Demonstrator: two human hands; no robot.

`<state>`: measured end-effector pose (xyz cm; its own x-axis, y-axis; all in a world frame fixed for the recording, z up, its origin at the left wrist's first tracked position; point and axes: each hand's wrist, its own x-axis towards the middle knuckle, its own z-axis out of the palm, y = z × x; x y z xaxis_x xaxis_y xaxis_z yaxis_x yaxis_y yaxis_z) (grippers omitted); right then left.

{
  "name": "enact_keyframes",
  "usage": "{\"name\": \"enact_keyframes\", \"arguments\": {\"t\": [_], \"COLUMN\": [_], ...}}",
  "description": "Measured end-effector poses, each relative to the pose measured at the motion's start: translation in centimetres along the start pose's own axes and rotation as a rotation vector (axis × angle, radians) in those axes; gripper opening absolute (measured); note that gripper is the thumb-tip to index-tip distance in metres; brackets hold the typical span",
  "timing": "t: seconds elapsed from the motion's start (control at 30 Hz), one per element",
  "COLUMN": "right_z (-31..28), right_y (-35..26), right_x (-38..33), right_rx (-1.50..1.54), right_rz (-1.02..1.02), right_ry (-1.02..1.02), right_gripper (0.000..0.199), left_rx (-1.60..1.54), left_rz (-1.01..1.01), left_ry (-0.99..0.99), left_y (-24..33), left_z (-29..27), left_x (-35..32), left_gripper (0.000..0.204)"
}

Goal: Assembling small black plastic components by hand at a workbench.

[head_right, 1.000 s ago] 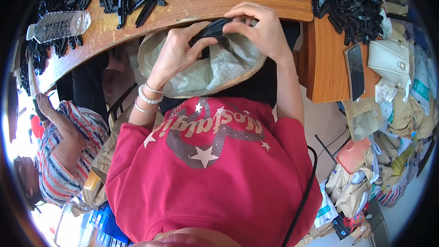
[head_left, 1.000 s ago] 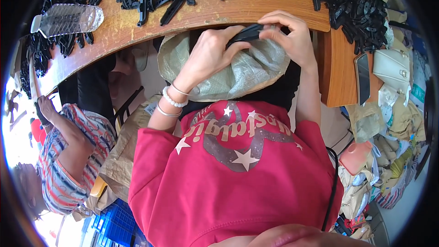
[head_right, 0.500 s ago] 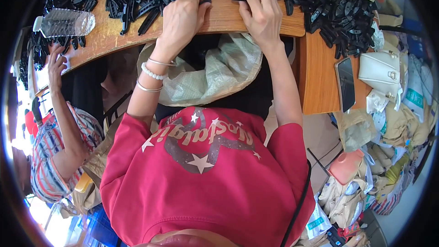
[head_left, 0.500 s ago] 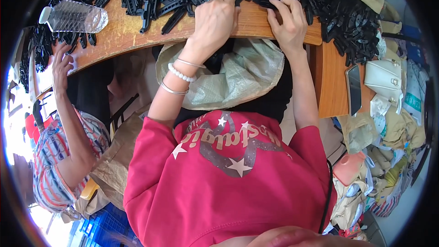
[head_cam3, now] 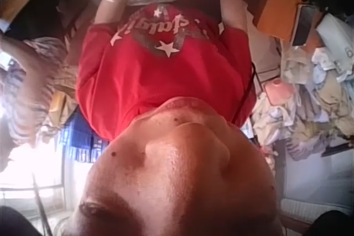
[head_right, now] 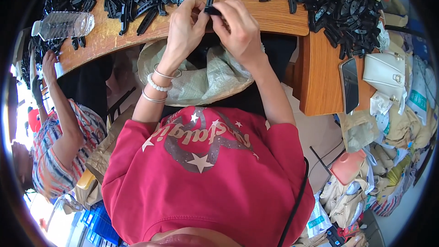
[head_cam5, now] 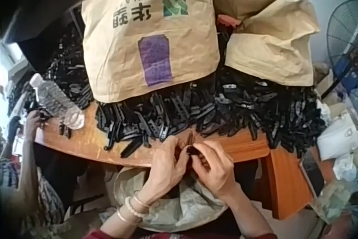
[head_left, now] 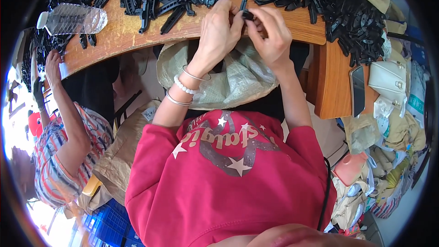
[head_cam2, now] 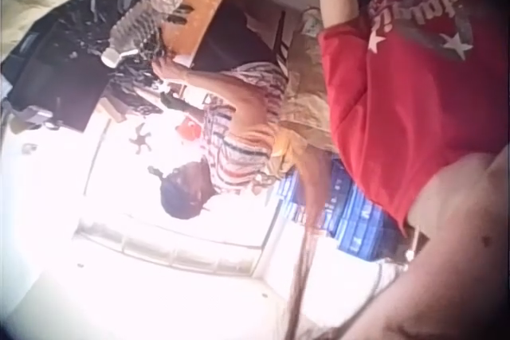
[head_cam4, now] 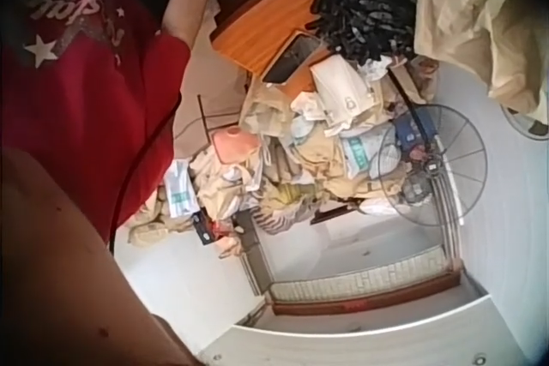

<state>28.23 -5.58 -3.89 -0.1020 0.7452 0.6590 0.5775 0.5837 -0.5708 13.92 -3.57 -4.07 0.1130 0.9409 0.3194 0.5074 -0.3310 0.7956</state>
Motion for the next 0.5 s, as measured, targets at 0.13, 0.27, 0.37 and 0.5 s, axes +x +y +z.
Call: {"name": "enact_keyframes", "arguments": {"t": [0.13,0.27,0.37,0.5], "right_z": [-0.1,0.7,0.8,-0.2], "right_y": [-0.5,-1.4,-0.8,-1.2], "right_x": [0.1,0.0,-0.3,0.2], "right_rx": [0.235,0.055,0.015,0.357], "right_rz": [0.247,0.183,0.126,0.413], "right_ry": [0.104,-0.021,-0.019,0.035], "right_gripper": [0.023,0.028,0.025,0.017], "left_rx": [-0.335,-0.430,-0.430,-0.706], "left_rz": [-0.245,-0.279,-0.259,-0.407], "left_ry": [-0.066,-0.092,-0.113,-0.183], "left_y": [0.3,-0.2,0.1,0.3], "left_z": [0.1,0.3,-0.2,-1.5], "left_x": [0.1,0.3,0.5,0.6], "left_gripper": [0.017,0.017,0.017,0.022]}}
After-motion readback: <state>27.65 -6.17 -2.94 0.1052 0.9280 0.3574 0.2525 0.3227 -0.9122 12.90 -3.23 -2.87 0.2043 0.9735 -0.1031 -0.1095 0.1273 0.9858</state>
